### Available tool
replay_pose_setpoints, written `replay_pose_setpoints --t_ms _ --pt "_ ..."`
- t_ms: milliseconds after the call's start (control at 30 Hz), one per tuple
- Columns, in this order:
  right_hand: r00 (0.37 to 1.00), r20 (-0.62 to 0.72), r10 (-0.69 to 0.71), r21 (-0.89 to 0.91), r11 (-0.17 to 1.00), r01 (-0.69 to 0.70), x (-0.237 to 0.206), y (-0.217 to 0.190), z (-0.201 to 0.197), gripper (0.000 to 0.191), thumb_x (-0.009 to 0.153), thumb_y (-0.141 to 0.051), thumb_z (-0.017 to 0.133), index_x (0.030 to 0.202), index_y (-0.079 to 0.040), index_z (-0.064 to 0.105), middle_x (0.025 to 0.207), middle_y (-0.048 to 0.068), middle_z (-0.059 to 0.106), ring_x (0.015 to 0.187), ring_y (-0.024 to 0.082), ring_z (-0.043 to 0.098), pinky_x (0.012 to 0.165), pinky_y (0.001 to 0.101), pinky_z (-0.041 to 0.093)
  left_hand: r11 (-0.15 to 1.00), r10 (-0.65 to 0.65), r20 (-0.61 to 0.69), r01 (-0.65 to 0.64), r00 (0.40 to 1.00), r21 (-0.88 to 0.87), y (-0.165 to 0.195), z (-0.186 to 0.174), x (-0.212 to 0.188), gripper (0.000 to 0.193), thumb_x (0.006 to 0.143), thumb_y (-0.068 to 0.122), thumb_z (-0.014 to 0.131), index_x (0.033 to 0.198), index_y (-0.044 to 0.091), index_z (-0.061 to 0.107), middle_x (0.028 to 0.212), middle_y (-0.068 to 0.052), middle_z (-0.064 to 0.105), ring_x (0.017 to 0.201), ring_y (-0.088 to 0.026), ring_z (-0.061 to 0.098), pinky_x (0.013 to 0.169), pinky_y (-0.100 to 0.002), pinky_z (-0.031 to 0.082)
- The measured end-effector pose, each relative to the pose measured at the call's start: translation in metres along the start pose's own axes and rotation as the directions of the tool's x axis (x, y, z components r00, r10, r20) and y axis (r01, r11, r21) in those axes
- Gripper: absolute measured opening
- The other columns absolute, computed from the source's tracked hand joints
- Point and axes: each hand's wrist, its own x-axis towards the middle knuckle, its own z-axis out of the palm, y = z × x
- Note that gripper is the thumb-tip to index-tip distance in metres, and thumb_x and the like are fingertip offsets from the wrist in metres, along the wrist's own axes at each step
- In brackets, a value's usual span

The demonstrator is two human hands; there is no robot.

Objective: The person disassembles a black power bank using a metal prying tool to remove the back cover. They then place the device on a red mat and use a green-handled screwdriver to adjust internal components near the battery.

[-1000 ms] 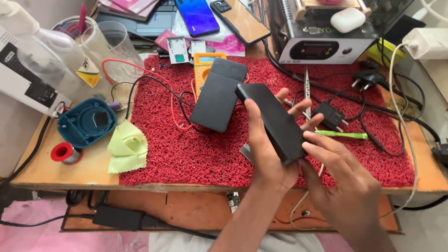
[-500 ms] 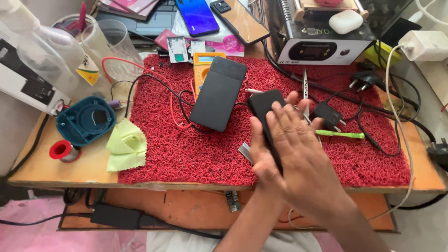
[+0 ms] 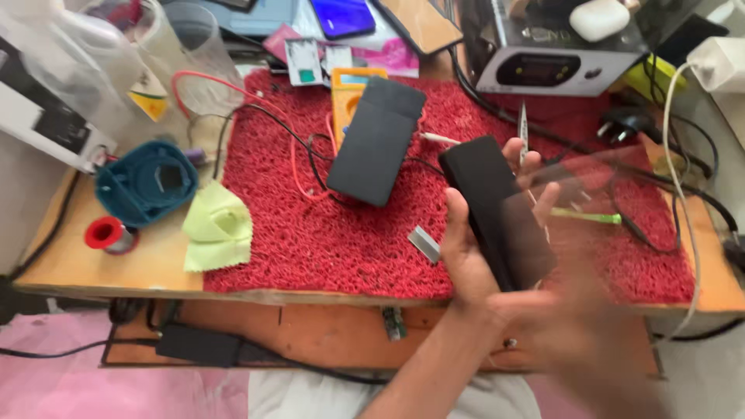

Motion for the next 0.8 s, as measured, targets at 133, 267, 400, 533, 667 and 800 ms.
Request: replay_pose_setpoints --t_ms 133,267,400,533,667,800 --pt "0.873 -0.305 0.380 -0.522 0.700 -0.487 0.050 -0.005 0.047 0.072 0.114 -0.041 0.049 0.164 0.006 0.026 0.171 0.025 0.031 0.158 0.036 0.028 0.129 0.0519 0.021 1.000 0.009 0.034 -0.009 0.999 -0.013 0.000 -0.001 0.009 0.076 0.109 0.055 0.051 0.160 0.001 0.037 0.157 -0.010 0.047 0.147 -0.022 0.045 0.125 -0.040 0.038" --pt "0.984 -0.057 0.166 0.054 0.985 -0.163 0.005 0.007 -0.007 0.077 0.095 -0.041 0.059 0.151 0.005 0.036 0.159 0.030 0.034 0.152 0.044 0.029 0.120 0.0515 0.028 0.995 0.044 -0.031 -0.041 0.999 0.095 -0.004 0.002 0.000 0.075 0.106 0.054 0.052 0.158 0.003 0.037 0.155 -0.009 0.048 0.143 -0.020 0.047 0.123 -0.040 0.038" --pt "0.964 0.007 0.266 0.086 0.960 -0.265 -0.051 0.052 0.006 0.068 0.089 -0.032 0.068 0.145 0.001 0.049 0.152 0.027 0.048 0.145 0.039 0.044 0.113 0.0469 0.039 0.994 0.002 0.010 -0.003 1.000 0.110 0.000 -0.002 -0.003 0.072 0.109 0.051 0.054 0.162 0.006 0.036 0.155 -0.007 0.049 0.142 -0.017 0.049 0.123 -0.036 0.037" --pt "0.973 -0.078 0.217 0.088 0.974 -0.210 -0.029 0.053 -0.001 0.055 0.087 -0.027 0.071 0.135 -0.002 0.060 0.141 0.023 0.063 0.130 0.036 0.062 0.103 0.0425 0.050 0.995 -0.024 -0.057 0.029 0.998 0.094 0.003 -0.005 -0.001 0.063 0.109 0.045 0.057 0.159 0.012 0.042 0.145 -0.004 0.054 0.127 -0.016 0.056 0.111 -0.035 0.047" --pt "0.969 -0.045 0.244 0.190 0.954 -0.231 -0.006 0.052 -0.019 0.048 0.091 -0.024 0.072 0.133 -0.003 0.064 0.125 0.017 0.072 0.112 0.024 0.073 0.093 0.0347 0.056 0.942 0.004 -0.161 0.050 0.987 0.332 0.005 -0.002 0.008 0.054 0.107 0.034 0.066 0.150 0.009 0.047 0.132 -0.007 0.060 0.115 -0.016 0.060 0.098 -0.035 0.053" --pt "0.894 0.176 0.411 0.171 0.882 -0.439 -0.010 0.080 -0.034 0.044 0.091 -0.022 0.073 0.133 -0.009 0.073 0.096 0.012 0.075 0.081 0.023 0.074 0.071 0.0325 0.058 0.931 0.066 -0.195 0.010 0.979 0.366 0.003 0.006 0.008 0.046 0.102 0.029 0.071 0.139 0.008 0.052 0.123 -0.010 0.064 0.111 -0.020 0.062 0.096 -0.040 0.054"
